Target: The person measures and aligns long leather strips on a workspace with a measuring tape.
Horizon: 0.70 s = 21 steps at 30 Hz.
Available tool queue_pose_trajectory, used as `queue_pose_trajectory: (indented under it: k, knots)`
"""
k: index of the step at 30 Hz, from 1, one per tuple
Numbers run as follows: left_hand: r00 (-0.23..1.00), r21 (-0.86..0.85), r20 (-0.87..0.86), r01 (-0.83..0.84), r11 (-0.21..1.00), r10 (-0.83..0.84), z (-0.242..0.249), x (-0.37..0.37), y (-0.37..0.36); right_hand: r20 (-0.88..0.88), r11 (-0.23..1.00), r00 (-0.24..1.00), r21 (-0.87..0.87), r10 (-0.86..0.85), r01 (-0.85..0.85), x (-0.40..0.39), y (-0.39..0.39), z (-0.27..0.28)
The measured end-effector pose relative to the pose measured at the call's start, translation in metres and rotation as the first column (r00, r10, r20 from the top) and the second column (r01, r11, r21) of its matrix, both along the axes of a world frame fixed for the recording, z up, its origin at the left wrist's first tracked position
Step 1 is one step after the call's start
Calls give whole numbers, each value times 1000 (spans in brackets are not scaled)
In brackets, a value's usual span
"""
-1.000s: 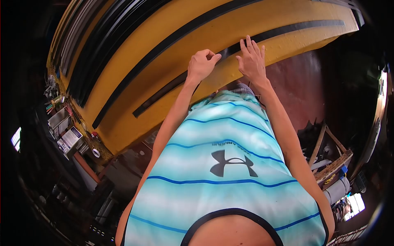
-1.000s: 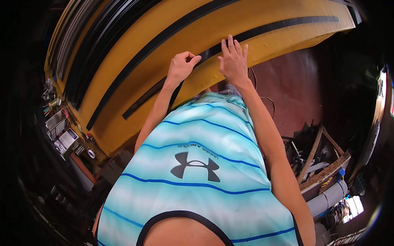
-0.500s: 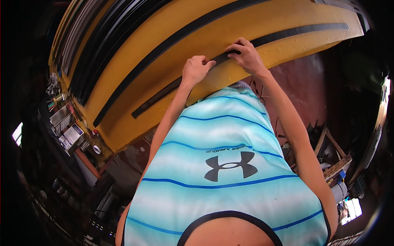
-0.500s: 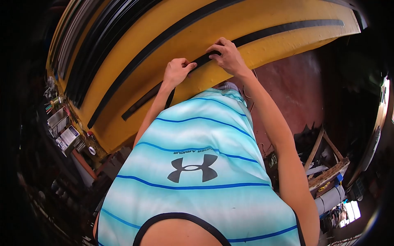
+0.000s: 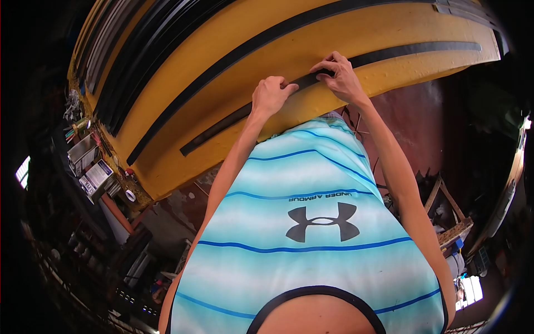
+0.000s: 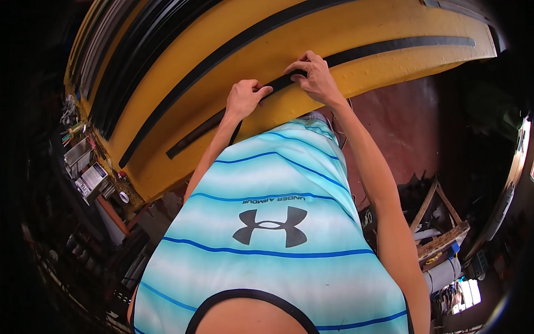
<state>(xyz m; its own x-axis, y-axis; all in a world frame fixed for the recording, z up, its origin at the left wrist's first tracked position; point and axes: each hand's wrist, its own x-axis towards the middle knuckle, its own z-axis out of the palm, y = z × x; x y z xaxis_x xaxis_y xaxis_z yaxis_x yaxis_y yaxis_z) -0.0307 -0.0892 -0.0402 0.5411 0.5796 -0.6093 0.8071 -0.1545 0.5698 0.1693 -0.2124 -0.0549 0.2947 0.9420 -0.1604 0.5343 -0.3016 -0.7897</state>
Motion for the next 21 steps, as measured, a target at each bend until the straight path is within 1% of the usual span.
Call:
queue_pose_trajectory:
  k: [4, 9, 11, 16, 18, 20, 21]
  knots:
    - [999, 17, -35, -1, 1000, 1, -1, 1, 0, 1, 1000, 1000, -5, 7, -7, 1, 1, -1]
    - [999, -25, -32, 6, 1000, -7, -1, 2, 4, 8, 1000, 1000, -17, 1, -1, 1, 2, 2]
    - [999, -29, -32, 19, 999, -20, 1, 3, 5, -65, 1000, 998, -21, -21, 20, 4, 4, -2]
    - [999, -30, -28, 37, 999, -37, 2, 3, 6, -51, 1000, 998, 6, -24, 24, 4, 3, -7]
    - [1000, -49, -30, 3, 999, -4, 2, 3, 6, -43, 1000, 999, 17, -21, 22, 3, 2, -9]
    - [1000, -45, -23, 7, 999, -8, 1, 2, 6, 16, 998, 1000, 62, -11, 10, 2, 2, -12]
    - [1000, -39, -17, 6, 999, -6, 1, 2, 5, 16, 998, 1000, 62, -13, 12, 1, 2, -10]
